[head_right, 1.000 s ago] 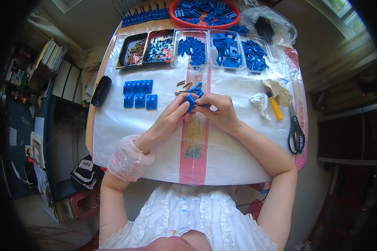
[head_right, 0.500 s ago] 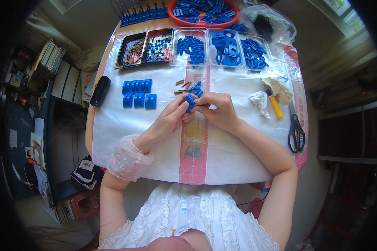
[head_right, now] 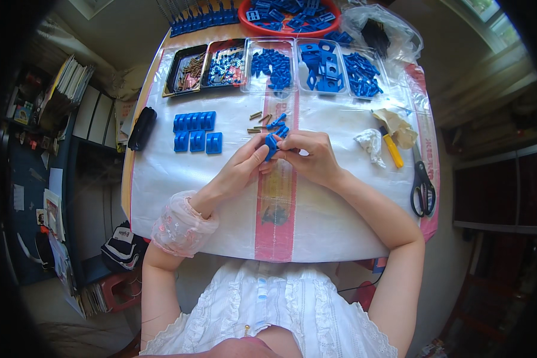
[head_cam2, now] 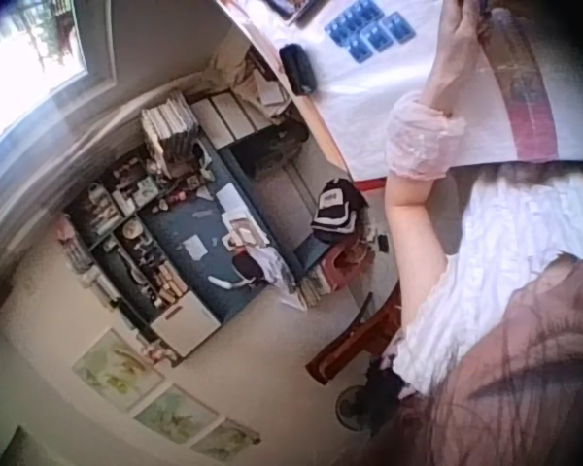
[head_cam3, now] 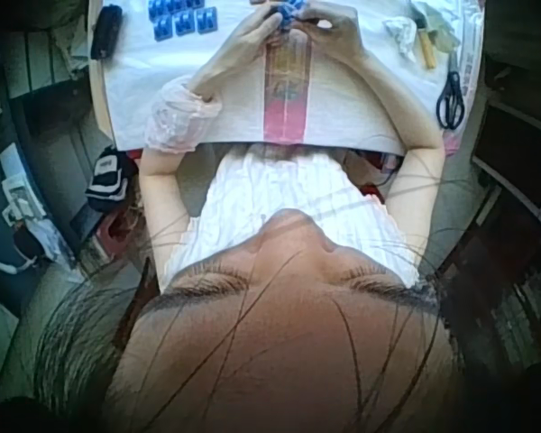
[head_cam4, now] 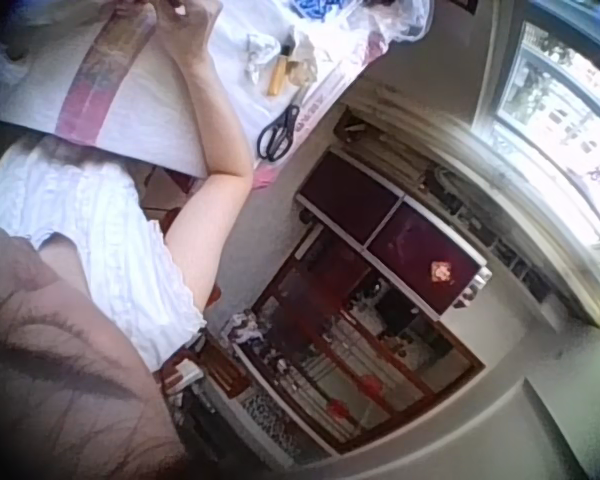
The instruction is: Assembling small blue plastic components using screws, a screwdriver, and scissors at a workbench.
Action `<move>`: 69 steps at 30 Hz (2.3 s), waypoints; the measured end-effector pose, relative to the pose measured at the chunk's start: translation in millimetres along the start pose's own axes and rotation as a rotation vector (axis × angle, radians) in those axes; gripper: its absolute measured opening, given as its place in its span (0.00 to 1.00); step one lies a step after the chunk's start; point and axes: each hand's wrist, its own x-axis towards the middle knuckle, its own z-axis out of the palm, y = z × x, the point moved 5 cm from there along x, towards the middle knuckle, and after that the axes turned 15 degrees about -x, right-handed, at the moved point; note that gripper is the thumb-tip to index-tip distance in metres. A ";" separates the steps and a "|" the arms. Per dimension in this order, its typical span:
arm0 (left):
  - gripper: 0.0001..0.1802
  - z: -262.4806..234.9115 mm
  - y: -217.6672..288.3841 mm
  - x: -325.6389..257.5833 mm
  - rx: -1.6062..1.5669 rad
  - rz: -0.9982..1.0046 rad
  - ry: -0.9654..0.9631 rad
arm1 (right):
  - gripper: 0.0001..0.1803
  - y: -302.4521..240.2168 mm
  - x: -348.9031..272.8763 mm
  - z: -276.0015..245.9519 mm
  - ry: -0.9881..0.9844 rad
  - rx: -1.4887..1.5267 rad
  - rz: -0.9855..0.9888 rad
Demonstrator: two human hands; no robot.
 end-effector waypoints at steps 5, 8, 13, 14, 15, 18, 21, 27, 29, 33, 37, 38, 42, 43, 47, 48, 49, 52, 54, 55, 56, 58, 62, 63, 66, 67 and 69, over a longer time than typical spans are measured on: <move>0.19 -0.5 0.8 -1.2 -0.007 -0.025 -0.031 | 0.08 0.3 -0.6 -0.2 -0.003 -0.024 -0.020; 0.20 -0.9 0.2 -1.7 -0.002 -0.028 -0.019 | 0.09 -0.9 -0.2 -0.5 -0.013 -0.023 -0.014; 0.21 0.5 1.0 -1.7 -0.001 -0.022 -0.021 | 0.09 0.3 -1.3 0.0 0.010 -0.006 -0.038; 0.21 0.6 1.2 -1.6 -0.001 -0.018 -0.020 | 0.09 0.0 -1.3 0.2 0.013 -0.005 -0.044; 0.21 0.2 1.3 -1.6 0.003 -0.018 -0.017 | 0.09 -0.5 -1.2 0.4 0.013 -0.001 -0.032; 0.21 -1.4 2.3 -1.7 0.022 -0.021 -0.010 | 0.08 -2.7 -0.4 -0.6 0.011 0.012 -0.002; 0.21 -1.0 5.5 -1.8 0.047 -0.016 0.004 | 0.07 -2.6 1.8 -1.3 -0.008 0.033 0.023; 0.17 2.3 11.3 1.6 0.029 0.065 0.076 | 0.11 -4.0 6.0 -3.4 -0.037 0.061 0.016; 0.17 0.4 7.8 1.9 0.012 0.058 0.070 | 0.13 -5.1 5.0 -3.6 -0.029 0.024 -0.018; 0.17 1.5 7.9 1.0 0.020 0.067 0.073 | 0.12 -6.4 4.7 -2.0 -0.004 0.017 -0.036; 0.17 2.4 7.0 0.8 0.033 0.069 0.058 | 0.12 -8.7 3.7 -1.9 0.026 0.011 -0.033; 0.17 2.6 7.2 0.5 0.041 0.069 0.054 | 0.13 -9.1 3.5 -2.3 0.033 0.008 -0.030; 0.17 6.1 11.1 -0.4 0.073 0.065 0.040 | 0.14 -10.4 2.9 -3.6 0.035 -0.050 -0.054; 0.17 5.3 10.5 -1.3 0.061 0.066 0.046 | 0.15 -13.8 5.1 -3.9 0.036 -0.047 -0.059; 0.17 2.8 8.9 -2.5 0.040 0.069 0.074 | 0.17 -13.5 5.0 -1.0 0.042 -0.068 -0.122; 0.17 2.9 6.5 0.1 0.033 0.061 0.062 | 0.17 -11.4 2.5 -2.1 0.046 -0.070 -0.109; 0.17 3.1 3.8 2.7 0.026 0.054 0.050 | 0.17 -9.8 -0.5 -3.3 0.051 -0.073 -0.095; 0.17 2.8 3.8 1.2 0.016 0.047 0.052 | 0.16 -11.7 0.9 -2.5 0.060 -0.053 -0.083; 0.17 3.4 5.4 -0.5 0.017 0.057 0.062 | 0.15 -13.7 3.1 -1.7 0.063 -0.044 -0.081; 0.17 4.5 6.1 -0.5 0.020 0.066 0.066 | 0.15 -14.2 3.5 -1.5 0.062 -0.046 -0.080; 0.17 5.3 6.9 -0.6 0.022 0.075 0.070 | 0.15 -14.6 3.7 -1.4 0.061 -0.047 -0.079; 0.17 7.6 8.6 -0.8 0.040 0.088 0.052 | 0.15 -16.5 3.7 -2.1 0.069 -0.056 -0.078; 0.17 7.9 8.2 -0.1 0.041 0.086 0.045 | 0.15 -17.1 3.2 -2.8 0.079 -0.057 -0.074; 0.17 7.5 7.9 0.1 0.038 0.082 0.046 | 0.15 -16.9 3.0 -3.1 0.079 -0.057 -0.074; 0.17 6.3 7.0 0.4 0.027 0.074 0.056 | 0.15 -15.8 3.7 -3.2 0.076 -0.054 -0.074; 0.17 5.8 6.7 0.6 0.021 0.072 0.065 | 0.15 -15.4 4.2 -3.0 0.074 -0.051 -0.073; 0.17 4.6 6.0 0.4 0.015 0.063 0.067 | 0.14 -15.3 4.4 -3.0 0.065 -0.051 -0.072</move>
